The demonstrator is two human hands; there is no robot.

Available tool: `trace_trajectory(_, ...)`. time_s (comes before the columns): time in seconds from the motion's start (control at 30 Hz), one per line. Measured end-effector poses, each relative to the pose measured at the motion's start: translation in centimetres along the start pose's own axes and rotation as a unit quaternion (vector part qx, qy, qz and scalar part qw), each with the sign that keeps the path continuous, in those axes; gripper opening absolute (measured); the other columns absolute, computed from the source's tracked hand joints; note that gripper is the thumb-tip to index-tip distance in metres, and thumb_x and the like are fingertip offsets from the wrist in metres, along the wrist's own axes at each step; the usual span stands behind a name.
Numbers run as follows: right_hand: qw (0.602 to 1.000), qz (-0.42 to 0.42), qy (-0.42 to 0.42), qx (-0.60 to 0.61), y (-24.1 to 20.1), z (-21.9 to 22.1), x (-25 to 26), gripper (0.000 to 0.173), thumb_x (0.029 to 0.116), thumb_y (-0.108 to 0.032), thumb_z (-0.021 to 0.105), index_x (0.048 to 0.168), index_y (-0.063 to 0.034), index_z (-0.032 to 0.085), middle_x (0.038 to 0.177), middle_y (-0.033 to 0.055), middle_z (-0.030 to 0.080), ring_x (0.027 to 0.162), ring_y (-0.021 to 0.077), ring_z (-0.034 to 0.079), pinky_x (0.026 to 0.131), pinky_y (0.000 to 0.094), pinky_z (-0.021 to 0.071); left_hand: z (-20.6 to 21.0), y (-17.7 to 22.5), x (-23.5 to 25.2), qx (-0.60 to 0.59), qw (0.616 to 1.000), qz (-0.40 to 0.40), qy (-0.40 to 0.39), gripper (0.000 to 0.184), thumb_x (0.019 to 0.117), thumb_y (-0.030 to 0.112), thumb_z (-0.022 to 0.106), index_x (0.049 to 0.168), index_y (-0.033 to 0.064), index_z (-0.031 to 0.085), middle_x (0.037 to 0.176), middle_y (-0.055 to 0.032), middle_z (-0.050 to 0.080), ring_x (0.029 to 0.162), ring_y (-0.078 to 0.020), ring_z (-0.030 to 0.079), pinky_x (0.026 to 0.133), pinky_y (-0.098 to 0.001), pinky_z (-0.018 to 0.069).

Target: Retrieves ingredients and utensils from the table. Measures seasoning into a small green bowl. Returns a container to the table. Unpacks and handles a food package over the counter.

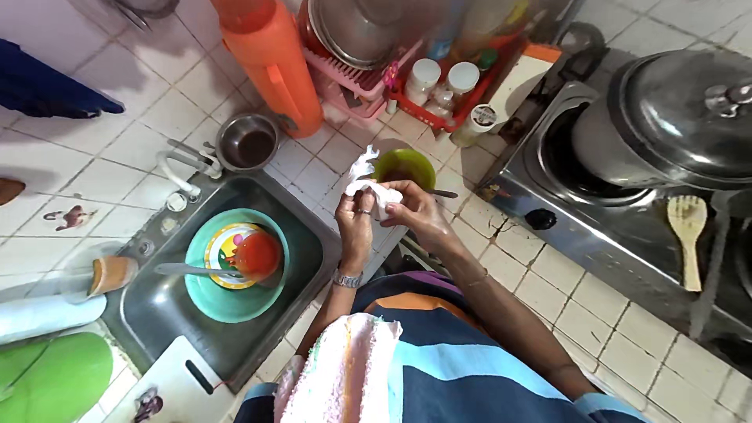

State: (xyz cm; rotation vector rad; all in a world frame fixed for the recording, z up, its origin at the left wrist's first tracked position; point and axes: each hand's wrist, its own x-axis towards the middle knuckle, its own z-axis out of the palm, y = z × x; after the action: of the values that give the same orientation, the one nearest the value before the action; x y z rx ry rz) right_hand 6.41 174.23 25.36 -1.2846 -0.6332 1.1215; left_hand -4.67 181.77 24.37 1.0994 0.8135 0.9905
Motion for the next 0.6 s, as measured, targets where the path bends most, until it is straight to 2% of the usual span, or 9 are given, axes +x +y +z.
trace_trajectory(0.07,0.998,-0.048,0.029,-0.027,0.4,0.6,-0.2,0.045,0.0894,-0.014,0.072,0.130,-0.0050,0.056,0.112,0.0078,0.068,0.090,0.0140,0.070,0.078,0.0321,0.0617,0.6,-0.4,-0.1,-0.029,0.999,-0.022,0.011,0.019,0.1030,0.006,0.053,0.117,0.0031,0.065,0.110,-0.0037,0.072,0.103,-0.0100,0.068,0.092,-0.0301,0.0562)
trace_trajectory(0.17,0.982,-0.139,0.055,-0.119,0.8,1.3,-0.5,0.055,0.0863,-0.011,0.077,0.134,-0.0008,0.052,0.116,0.0086,0.066,0.097,0.0097,0.068,0.084,0.0284,0.0605,1.4,-0.5,-0.4,-0.060,0.997,-0.040,0.020,0.019,0.1015,0.004,0.052,0.114,0.0069,0.065,0.108,0.0011,0.071,0.103,-0.0070,0.067,0.093,-0.0294,0.0562)
trace_trajectory(0.23,0.975,-0.165,0.083,-0.121,1.7,1.4,-0.3,0.045,0.0912,-0.010,0.072,0.131,-0.0004,0.055,0.116,0.0089,0.067,0.097,0.0106,0.068,0.084,0.0294,0.0596,1.6,-0.4,-0.3,-0.082,0.995,-0.048,0.016,0.018,0.1028,0.008,0.051,0.112,0.0085,0.067,0.108,0.0011,0.071,0.102,-0.0077,0.067,0.092,-0.0302,0.0560)
trace_trajectory(0.33,0.981,-0.135,0.102,-0.095,2.0,1.4,-0.4,0.033,0.0937,-0.008,0.066,0.125,-0.0004,0.059,0.108,0.0061,0.068,0.091,0.0081,0.067,0.081,0.0273,0.0585,1.4,-0.3,-0.1,-0.083,0.994,-0.073,0.008,0.018,0.1038,0.012,0.049,0.113,0.0089,0.064,0.107,0.0010,0.069,0.102,-0.0074,0.065,0.093,-0.0299,0.0542)
trace_trajectory(0.4,0.984,-0.113,0.102,-0.091,1.7,1.4,-0.6,0.026,0.0923,-0.005,0.065,0.118,-0.0004,0.061,0.098,0.0046,0.068,0.084,0.0066,0.066,0.076,0.0256,0.0579,1.4,-0.3,0.2,-0.084,0.990,-0.106,0.026,0.019,0.1053,0.013,0.044,0.114,0.0086,0.060,0.101,0.0004,0.066,0.095,-0.0074,0.065,0.087,-0.0282,0.0556)
trace_trajectory(0.5,0.985,-0.110,0.094,-0.099,2.0,1.2,-1.0,0.019,0.0917,-0.004,0.064,0.111,-0.0014,0.062,0.091,0.0024,0.067,0.078,0.0048,0.065,0.072,0.0237,0.0567,0.7,0.1,1.4,-0.091,0.984,-0.144,0.050,0.019,0.1076,0.016,0.038,0.111,0.0138,0.057,0.087,0.0032,0.064,0.075,-0.0043,0.064,0.068,-0.0225,0.0556)
trace_trajectory(0.53,0.985,-0.108,0.094,-0.097,2.1,1.2,-1.1,0.019,0.0915,-0.004,0.064,0.110,-0.0020,0.062,0.089,0.0014,0.066,0.077,0.0041,0.064,0.072,0.0229,0.0564,0.5,0.1,1.8,-0.092,0.984,-0.145,0.057,0.020,0.1082,0.017,0.038,0.112,0.0145,0.058,0.085,0.0037,0.064,0.070,-0.0029,0.062,0.062,-0.0203,0.0542)
trace_trajectory(0.6,0.986,-0.102,0.095,-0.096,2.0,1.0,-1.2,0.017,0.0917,-0.004,0.063,0.108,-0.0030,0.061,0.087,-0.0003,0.065,0.075,0.0029,0.063,0.070,0.0220,0.0557,0.1,0.0,2.4,-0.086,0.984,-0.141,0.061,0.024,0.1088,0.017,0.038,0.122,0.0133,0.057,0.092,0.0033,0.062,0.071,-0.0015,0.059,0.061,-0.0175,0.0512)
